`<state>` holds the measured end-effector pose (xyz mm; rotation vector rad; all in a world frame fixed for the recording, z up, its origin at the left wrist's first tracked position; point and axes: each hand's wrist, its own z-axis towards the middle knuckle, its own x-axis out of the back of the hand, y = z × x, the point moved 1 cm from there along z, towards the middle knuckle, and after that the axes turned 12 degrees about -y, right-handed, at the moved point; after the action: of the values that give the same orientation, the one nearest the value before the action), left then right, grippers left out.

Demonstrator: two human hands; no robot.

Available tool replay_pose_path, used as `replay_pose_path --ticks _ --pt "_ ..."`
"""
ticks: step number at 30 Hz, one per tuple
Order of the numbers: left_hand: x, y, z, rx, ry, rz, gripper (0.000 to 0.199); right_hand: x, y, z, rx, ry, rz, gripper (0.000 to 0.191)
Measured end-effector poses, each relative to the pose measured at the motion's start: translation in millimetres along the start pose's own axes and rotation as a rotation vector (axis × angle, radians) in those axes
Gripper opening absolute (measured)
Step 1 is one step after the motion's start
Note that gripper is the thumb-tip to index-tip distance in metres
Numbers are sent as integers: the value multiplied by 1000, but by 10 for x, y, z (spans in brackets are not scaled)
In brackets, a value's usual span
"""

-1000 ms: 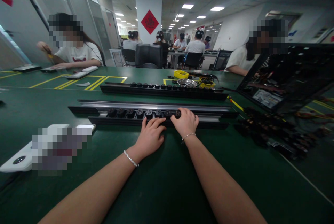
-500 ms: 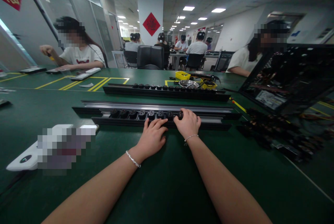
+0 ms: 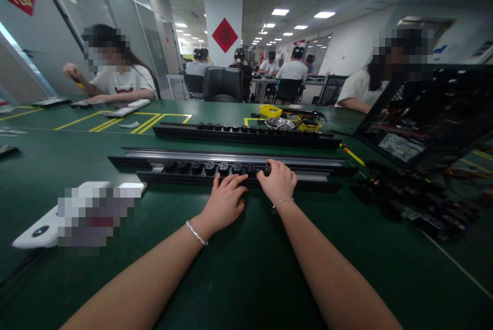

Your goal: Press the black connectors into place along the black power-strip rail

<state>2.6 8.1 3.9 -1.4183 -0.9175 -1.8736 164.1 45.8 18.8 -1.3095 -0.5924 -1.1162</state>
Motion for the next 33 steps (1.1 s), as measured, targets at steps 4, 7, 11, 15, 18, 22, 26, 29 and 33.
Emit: replay_pose_path --ticks 4,7,11,15,18,22,26,29,33 --pt "14 4 -6 -4 -6 -4 27 9 1 -2 -1 1 10 41" --pt "21 5 -7 -10 -6 -4 27 16 12 5 -1 -5 24 41" --pt "21 0 -3 -9 -9 -4 27 19 38 17 15 -9 37 43" --pt "20 1 -2 -7 -6 -5 27 16 67 18 28 30 11 43" --pt "21 4 -4 -6 -6 -8 27 17 83 14 35 45 -21 43" --pt "25 4 -7 -7 -10 -13 27 28 97 16 42 41 -40 44" --pt "28 2 -8 -9 -19 -16 27 44 110 27 42 27 -36 45" --pt "27 0 -6 -7 -23 -17 27 52 117 32 39 19 -27 45" --pt "24 -4 -5 -9 -21 -17 27 58 118 28 40 21 -18 45"
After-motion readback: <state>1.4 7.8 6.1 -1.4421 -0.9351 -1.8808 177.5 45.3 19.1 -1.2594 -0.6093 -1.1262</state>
